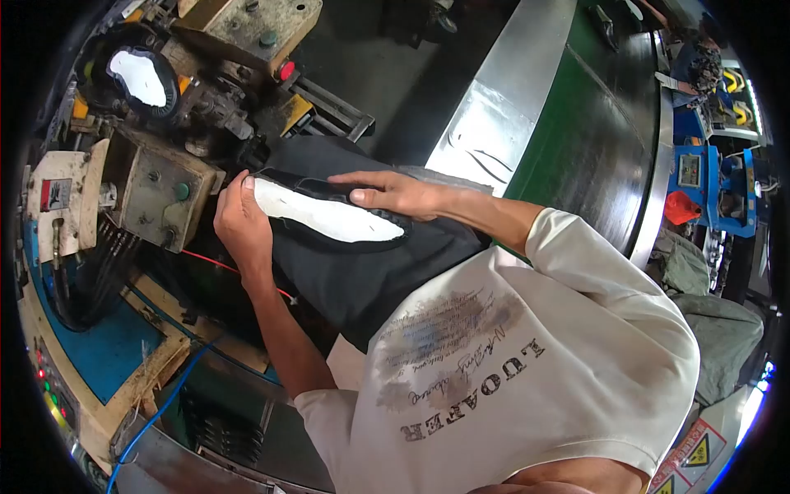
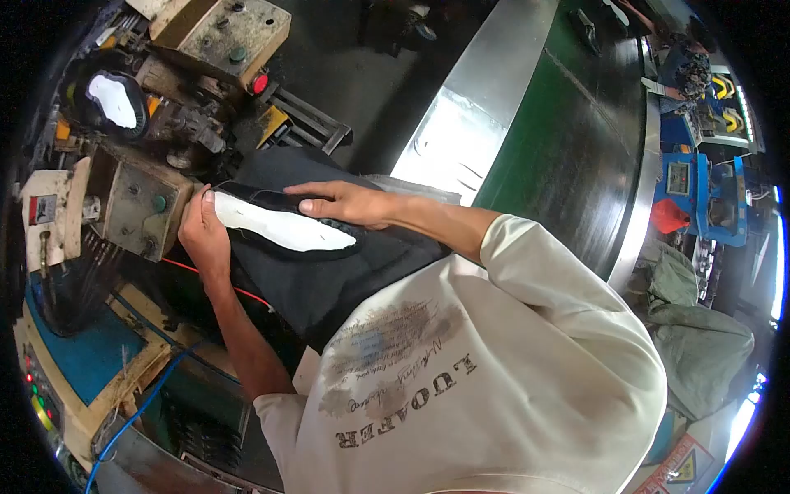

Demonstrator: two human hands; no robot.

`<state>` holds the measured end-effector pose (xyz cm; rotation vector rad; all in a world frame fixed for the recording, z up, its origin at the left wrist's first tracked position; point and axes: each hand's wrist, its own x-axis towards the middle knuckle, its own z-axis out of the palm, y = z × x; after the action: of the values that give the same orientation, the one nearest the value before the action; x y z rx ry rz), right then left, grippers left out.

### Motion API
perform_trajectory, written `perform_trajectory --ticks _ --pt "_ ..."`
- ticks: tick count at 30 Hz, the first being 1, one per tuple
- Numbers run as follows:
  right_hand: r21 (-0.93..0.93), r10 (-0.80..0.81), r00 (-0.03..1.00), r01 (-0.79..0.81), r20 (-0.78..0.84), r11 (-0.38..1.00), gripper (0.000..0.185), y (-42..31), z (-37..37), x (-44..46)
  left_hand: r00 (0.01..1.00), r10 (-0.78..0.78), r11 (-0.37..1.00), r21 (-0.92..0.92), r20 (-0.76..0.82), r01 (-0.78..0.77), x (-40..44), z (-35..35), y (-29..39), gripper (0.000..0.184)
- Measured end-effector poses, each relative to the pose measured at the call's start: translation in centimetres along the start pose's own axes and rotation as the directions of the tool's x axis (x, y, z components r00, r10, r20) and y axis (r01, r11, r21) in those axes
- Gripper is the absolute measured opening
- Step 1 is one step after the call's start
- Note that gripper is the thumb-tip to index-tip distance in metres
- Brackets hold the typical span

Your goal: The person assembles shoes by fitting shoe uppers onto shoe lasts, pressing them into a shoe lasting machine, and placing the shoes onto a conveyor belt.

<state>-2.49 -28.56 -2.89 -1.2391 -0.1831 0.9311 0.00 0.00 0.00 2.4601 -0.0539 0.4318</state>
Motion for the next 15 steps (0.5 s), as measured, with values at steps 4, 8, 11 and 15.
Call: perform_trajectory --ticks 4,8,11,15 --pt "-0.333 -0.084 0.993 0.054 -0.077 0.941 0.068 2.1 2.3 1.9 0.999 -0.027 0.996 0.088 0.045 0.022 -1.4 -1.6 -2.6 0.027" --pt "0.022 0.019 0.993 -0.016 -0.118 1.0 0.07 2.4 0.1 0.8 0.999 -0.041 0.999 -0.009 0.013 0.041 -0.8 1.0 -2.3 0.026" --pt "-0.042 0.042 0.995 -0.046 -0.094 0.998 0.077 1.8 0.2 -0.1 0.997 -0.068 0.997 -0.032 0.039 0.069 -1.1 1.2 -1.2 0.026" --pt "-0.471 -0.074 0.975 -0.034 -0.208 0.882 0.076 1.3 1.2 0.0 1.0 -0.021 1.0 0.006 -0.005 0.021 -1.1 1.5 -1.5 0.027"
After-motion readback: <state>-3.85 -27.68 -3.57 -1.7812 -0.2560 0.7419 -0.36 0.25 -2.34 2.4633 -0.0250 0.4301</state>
